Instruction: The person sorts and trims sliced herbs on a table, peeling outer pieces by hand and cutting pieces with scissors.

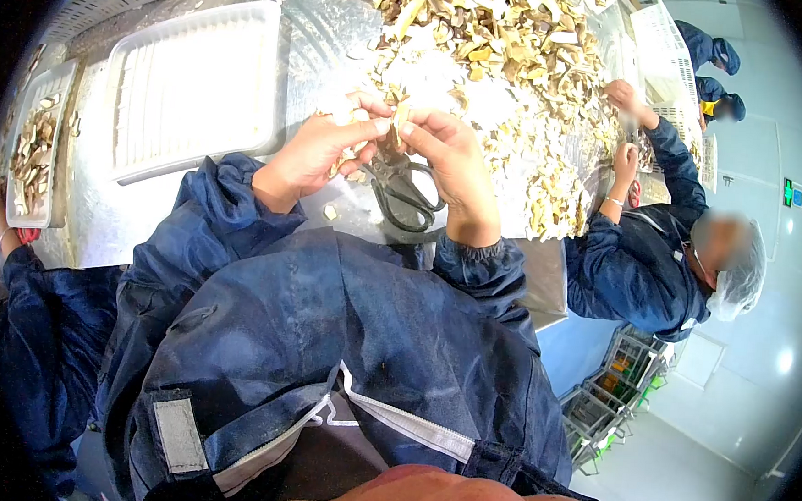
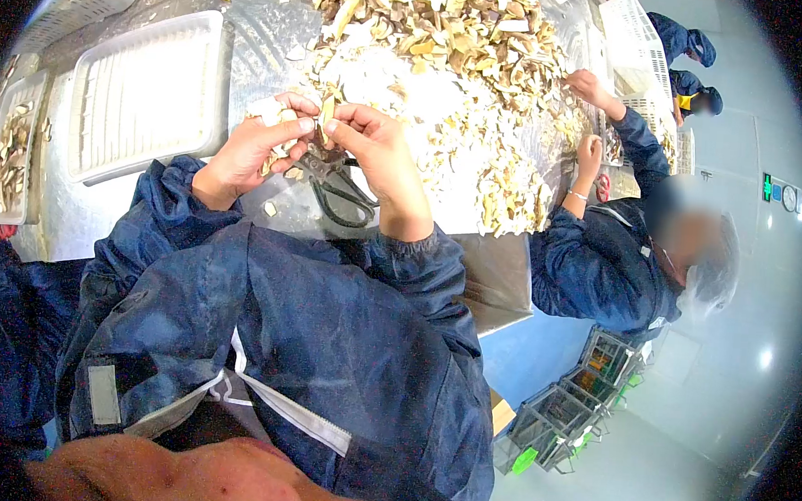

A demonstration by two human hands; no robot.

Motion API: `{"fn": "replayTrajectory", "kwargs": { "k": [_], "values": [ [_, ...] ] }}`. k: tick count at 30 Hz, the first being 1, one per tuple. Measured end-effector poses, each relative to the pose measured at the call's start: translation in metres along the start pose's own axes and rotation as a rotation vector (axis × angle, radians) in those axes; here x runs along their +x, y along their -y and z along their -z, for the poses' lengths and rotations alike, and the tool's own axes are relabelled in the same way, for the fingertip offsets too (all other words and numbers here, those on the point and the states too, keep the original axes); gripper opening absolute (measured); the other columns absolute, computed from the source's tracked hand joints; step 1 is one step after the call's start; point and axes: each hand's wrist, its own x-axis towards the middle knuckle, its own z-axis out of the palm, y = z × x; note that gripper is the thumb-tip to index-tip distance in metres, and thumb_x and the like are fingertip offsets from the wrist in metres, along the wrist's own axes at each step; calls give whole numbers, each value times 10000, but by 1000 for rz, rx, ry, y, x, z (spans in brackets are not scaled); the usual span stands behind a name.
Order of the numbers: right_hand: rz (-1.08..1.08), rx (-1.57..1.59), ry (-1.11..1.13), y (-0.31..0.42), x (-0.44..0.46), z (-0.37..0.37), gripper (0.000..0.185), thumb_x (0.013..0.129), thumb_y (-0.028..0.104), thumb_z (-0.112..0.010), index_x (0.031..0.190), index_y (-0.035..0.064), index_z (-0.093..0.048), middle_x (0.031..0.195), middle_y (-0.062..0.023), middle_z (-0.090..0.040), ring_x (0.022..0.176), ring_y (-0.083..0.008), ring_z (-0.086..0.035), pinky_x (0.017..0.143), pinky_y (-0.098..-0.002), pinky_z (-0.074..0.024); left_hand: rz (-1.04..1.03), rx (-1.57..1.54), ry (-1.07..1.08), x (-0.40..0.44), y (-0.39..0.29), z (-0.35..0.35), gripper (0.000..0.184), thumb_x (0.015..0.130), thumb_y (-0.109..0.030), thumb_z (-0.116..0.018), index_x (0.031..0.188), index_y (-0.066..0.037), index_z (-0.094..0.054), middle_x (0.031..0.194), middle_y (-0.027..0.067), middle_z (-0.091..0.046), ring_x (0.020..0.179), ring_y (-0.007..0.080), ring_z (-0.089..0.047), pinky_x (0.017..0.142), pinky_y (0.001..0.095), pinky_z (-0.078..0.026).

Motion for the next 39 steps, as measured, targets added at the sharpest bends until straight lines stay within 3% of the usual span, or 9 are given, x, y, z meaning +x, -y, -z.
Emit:
{"fn": "replayTrajectory", "kwargs": {
  "k": [8, 14, 17, 24, 27, 33, 34, 37, 39],
  "values": [
    [35, -298, -248, -3, -7, 30, 128, 875, 75, -676, 946, -30, -668, 795, -8, -663, 731, -40, -581, 644, -202, -456, 20, -33, -50, 0, -3, -1, 207, 941, -119, -635, 1127, -45, -583, 832, 41, -588, 624, 79, -551, 401, 187, -359],
    [52, -1043, -429, 3, -12, 33, 212, 839, 149, -704, 973, -15, -693, 785, -120, -686, 669, -245, -647, 659, -335, -509, 16, -60, -49, 1, 1, 2, 198, 934, -115, -633, 1112, -38, -594, 841, 50, -592, 629, 78, -552, 406, 189, -362],
    [332, -1229, -531, 1, -3, 32, 262, 822, 209, -727, 992, 10, -710, 881, -179, -664, 790, -357, -646, 721, -402, -518, 18, -80, -59, 1, -1, 3, 197, 931, -114, -632, 1107, -34, -599, 851, 56, -597, 635, 80, -552, 412, 191, -361],
    [458, -1277, -393, -7, 46, 24, 259, 791, 194, -757, 984, 24, -723, 881, -167, -633, 852, -349, -627, 751, -414, -512, 16, -177, -99, 2, -5, 4, 156, 935, -102, -623, 1078, -44, -598, 843, 59, -602, 620, 88, -548, 430, 191, -357],
    [266, -1198, -353, -3, 45, 24, 281, 806, 208, -773, 999, 9, -722, 863, -116, -664, 767, -213, -630, 695, -324, -498, -27, -177, -95, 1, -8, 8, 140, 942, -106, -615, 1068, -48, -597, 847, 61, -608, 618, 90, -541, 436, 195, -349],
    [46, -305, -195, 28, 33, 7, 287, 856, 232, -760, 952, -34, -717, 762, -67, -693, 685, -95, -586, 632, -254, -460, 26, -288, -131, 0, -10, -2, 245, 1029, -268, -520, 1145, -63, -586, 922, 66, -619, 660, 87, -542, 403, 182, -354],
    [139, -339, -126, 30, 34, -5, 235, 924, 222, -689, 935, -11, -727, 709, 23, -624, 615, -55, -505, 550, -214, -382, 36, -316, -113, 0, -10, -2, 266, 1033, -284, -510, 1155, -60, -584, 929, 69, -623, 663, 91, -544, 405, 182, -355],
    [162, -696, -259, 23, 60, -5, 213, 909, 206, -695, 880, -2, -728, 635, 6, -597, 585, -62, -486, 530, -237, -388, 53, -369, -56, 1, -10, 1, 284, 1031, -295, -508, 1170, -57, -573, 936, 79, -637, 664, 107, -554, 416, 190, -365],
    [254, -988, -376, 5, 86, 3, 302, 854, 325, -722, 841, 24, -729, 649, -92, -646, 612, -205, -608, 590, -335, -476, 59, -362, -11, 3, -6, 10, 243, 1011, -254, -543, 1162, -64, -556, 925, 89, -648, 655, 124, -568, 429, 207, -378]
  ]
}}
